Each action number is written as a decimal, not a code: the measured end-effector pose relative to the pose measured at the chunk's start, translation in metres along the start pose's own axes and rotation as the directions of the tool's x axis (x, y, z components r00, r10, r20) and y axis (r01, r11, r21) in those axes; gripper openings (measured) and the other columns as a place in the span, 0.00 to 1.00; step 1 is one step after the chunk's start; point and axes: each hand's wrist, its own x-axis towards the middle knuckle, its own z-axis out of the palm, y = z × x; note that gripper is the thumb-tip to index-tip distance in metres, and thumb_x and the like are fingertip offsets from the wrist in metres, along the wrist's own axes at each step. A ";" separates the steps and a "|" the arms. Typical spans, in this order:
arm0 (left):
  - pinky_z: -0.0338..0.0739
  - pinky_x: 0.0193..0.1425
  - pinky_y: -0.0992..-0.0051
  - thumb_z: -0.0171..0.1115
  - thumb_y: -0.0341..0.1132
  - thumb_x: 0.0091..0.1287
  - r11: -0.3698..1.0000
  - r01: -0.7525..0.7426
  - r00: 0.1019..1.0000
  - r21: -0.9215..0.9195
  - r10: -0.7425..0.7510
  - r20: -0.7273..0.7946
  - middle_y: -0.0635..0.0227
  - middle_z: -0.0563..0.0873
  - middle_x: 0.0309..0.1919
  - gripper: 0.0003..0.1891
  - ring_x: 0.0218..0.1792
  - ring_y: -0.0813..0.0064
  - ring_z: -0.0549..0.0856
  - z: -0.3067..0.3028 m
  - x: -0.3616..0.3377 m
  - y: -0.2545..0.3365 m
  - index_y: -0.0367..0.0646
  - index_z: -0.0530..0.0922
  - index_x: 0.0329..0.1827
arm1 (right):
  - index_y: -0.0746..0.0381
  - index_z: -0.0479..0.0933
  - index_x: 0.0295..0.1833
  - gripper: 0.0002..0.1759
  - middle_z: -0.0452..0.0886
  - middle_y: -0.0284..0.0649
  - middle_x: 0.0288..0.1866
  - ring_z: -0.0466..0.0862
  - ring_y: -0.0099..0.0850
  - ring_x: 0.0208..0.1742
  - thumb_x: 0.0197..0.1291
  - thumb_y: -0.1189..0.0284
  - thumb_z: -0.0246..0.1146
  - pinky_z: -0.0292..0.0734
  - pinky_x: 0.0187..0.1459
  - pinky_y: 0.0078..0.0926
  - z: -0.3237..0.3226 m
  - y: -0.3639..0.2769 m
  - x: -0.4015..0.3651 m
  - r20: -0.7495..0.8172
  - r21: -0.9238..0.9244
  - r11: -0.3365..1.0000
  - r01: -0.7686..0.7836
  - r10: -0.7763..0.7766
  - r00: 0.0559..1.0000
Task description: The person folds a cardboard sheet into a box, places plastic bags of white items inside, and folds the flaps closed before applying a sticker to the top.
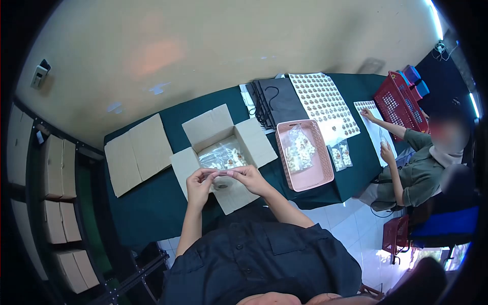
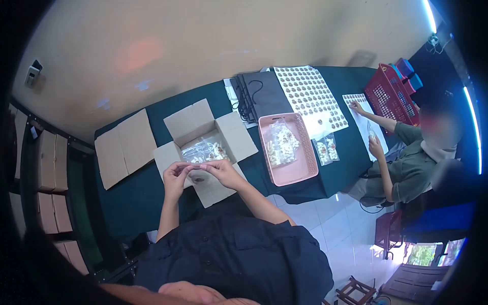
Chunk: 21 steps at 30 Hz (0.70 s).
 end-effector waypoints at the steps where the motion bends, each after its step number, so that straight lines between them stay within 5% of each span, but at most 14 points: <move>1: 0.75 0.46 0.78 0.62 0.27 0.62 1.000 0.000 1.000 -0.025 0.000 0.003 0.66 0.85 0.36 0.09 0.40 0.80 0.81 -0.003 -0.001 0.009 0.32 0.80 0.43 | 0.67 0.77 0.53 0.17 0.82 0.39 0.46 0.77 0.22 0.49 0.67 0.66 0.53 0.69 0.54 0.21 -0.003 -0.004 -0.003 0.069 -0.032 0.999 0.010 -0.008 0.998; 6: 0.73 0.52 0.78 0.59 0.26 0.64 0.999 0.019 0.988 -0.035 -0.014 0.153 0.64 0.84 0.41 0.09 0.43 0.78 0.81 -0.015 0.000 0.017 0.35 0.79 0.46 | 0.67 0.74 0.56 0.21 0.80 0.40 0.51 0.76 0.25 0.53 0.70 0.64 0.48 0.67 0.57 0.24 -0.007 -0.018 -0.008 0.098 -0.043 0.998 0.039 -0.035 0.995; 8: 0.73 0.55 0.75 0.60 0.27 0.64 0.984 -0.160 0.982 -0.085 0.150 -0.115 0.63 0.81 0.47 0.13 0.49 0.75 0.79 -0.011 0.004 0.015 0.36 0.76 0.51 | 0.67 0.74 0.57 0.20 0.80 0.40 0.51 0.76 0.26 0.53 0.70 0.64 0.48 0.68 0.57 0.25 -0.007 -0.019 -0.005 0.050 0.005 0.998 0.061 -0.062 0.997; 10: 0.72 0.58 0.72 0.61 0.27 0.62 0.986 -0.164 0.980 0.005 0.164 -0.112 0.63 0.78 0.51 0.16 0.53 0.74 0.76 -0.012 0.007 0.013 0.37 0.73 0.53 | 0.67 0.73 0.58 0.21 0.80 0.42 0.51 0.77 0.27 0.53 0.70 0.64 0.48 0.68 0.57 0.25 -0.007 -0.018 -0.003 -0.183 -0.091 0.986 0.137 -0.152 0.971; 12: 0.70 0.60 0.71 0.62 0.26 0.60 0.989 -0.120 0.991 -0.086 0.124 0.043 0.63 0.78 0.51 0.19 0.55 0.72 0.76 0.002 0.005 0.011 0.37 0.72 0.56 | 0.66 0.73 0.58 0.20 0.79 0.43 0.52 0.76 0.30 0.54 0.69 0.64 0.49 0.68 0.57 0.25 -0.001 -0.013 -0.003 -0.196 -0.138 0.979 0.150 -0.175 0.965; 14: 0.66 0.64 0.69 0.65 0.29 0.59 0.990 -0.116 0.984 -0.077 0.126 0.128 0.60 0.73 0.59 0.28 0.59 0.69 0.73 0.021 0.000 0.008 0.38 0.67 0.63 | 0.65 0.74 0.58 0.19 0.76 0.45 0.54 0.74 0.33 0.57 0.68 0.66 0.51 0.67 0.57 0.26 0.010 -0.019 -0.002 -0.147 -0.436 0.862 0.258 -0.351 0.925; 20: 0.64 0.65 0.69 0.69 0.32 0.56 0.976 -0.207 0.978 -0.064 0.204 -0.052 0.57 0.74 0.58 0.30 0.60 0.69 0.72 0.038 -0.013 0.007 0.34 0.68 0.61 | 0.63 0.76 0.55 0.17 0.73 0.44 0.53 0.72 0.35 0.56 0.61 0.70 0.59 0.66 0.57 0.31 0.022 -0.006 0.011 -0.191 -0.342 0.898 0.276 -0.354 0.915; 21: 0.65 0.64 0.70 0.69 0.32 0.56 0.983 -0.176 0.983 -0.060 0.172 -0.062 0.58 0.75 0.56 0.28 0.59 0.69 0.73 0.036 -0.014 0.008 0.33 0.69 0.59 | 0.63 0.77 0.51 0.16 0.72 0.45 0.54 0.71 0.35 0.57 0.59 0.69 0.61 0.66 0.56 0.31 0.030 -0.014 0.013 -0.333 -0.356 0.907 0.225 -0.348 0.876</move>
